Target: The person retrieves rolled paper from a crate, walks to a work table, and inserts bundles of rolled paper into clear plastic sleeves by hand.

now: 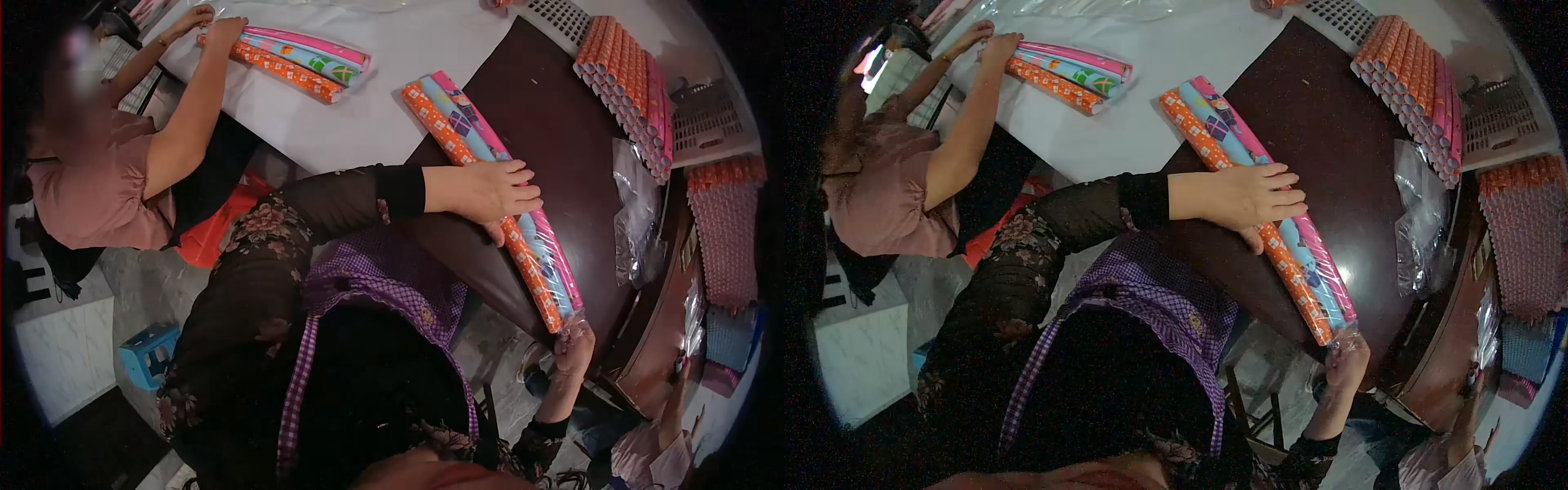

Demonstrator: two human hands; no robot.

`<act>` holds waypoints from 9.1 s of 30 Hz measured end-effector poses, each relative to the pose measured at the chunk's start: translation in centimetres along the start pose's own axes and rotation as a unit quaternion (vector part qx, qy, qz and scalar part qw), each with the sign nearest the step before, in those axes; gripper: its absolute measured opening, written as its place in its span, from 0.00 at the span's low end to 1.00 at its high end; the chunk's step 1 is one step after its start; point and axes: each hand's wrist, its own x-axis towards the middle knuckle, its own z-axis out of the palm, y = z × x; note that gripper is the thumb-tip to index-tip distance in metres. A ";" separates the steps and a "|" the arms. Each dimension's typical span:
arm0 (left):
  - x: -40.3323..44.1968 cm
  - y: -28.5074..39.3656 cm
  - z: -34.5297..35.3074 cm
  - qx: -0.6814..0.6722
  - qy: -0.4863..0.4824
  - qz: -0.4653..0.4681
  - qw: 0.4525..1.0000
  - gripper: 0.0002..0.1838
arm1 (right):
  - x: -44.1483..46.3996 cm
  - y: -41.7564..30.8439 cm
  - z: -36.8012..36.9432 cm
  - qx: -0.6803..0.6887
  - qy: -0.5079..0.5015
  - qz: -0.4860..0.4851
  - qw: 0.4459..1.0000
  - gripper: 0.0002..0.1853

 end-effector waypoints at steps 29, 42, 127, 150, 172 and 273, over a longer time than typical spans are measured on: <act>0.7 0.3 0.4 0.008 -0.087 -0.005 0.996 0.49 | -3.9 -0.3 1.3 -0.083 -0.035 -0.006 0.996 0.18; 0.7 0.1 0.7 0.024 -0.103 -0.008 0.994 0.49 | -2.7 -0.2 2.8 -0.048 -0.013 0.021 0.999 0.08; -10.4 -9.7 -4.7 -0.094 0.049 -0.542 0.833 0.25 | 0.0 -1.0 0.5 -0.413 -0.047 -0.320 0.852 0.43; -1.1 0.6 -0.4 0.061 -0.131 -0.162 0.976 0.32 | -1.5 -4.5 -0.4 -0.405 -0.079 -0.313 0.855 0.44; -1.0 0.8 -0.5 0.087 -0.153 -0.169 0.970 0.33 | 0.7 -3.6 2.2 -0.238 0.037 -0.112 0.964 0.14; -0.8 0.6 -0.4 0.092 -0.190 -0.170 0.963 0.31 | -3.1 -2.5 0.5 -0.507 0.113 -0.372 0.769 0.17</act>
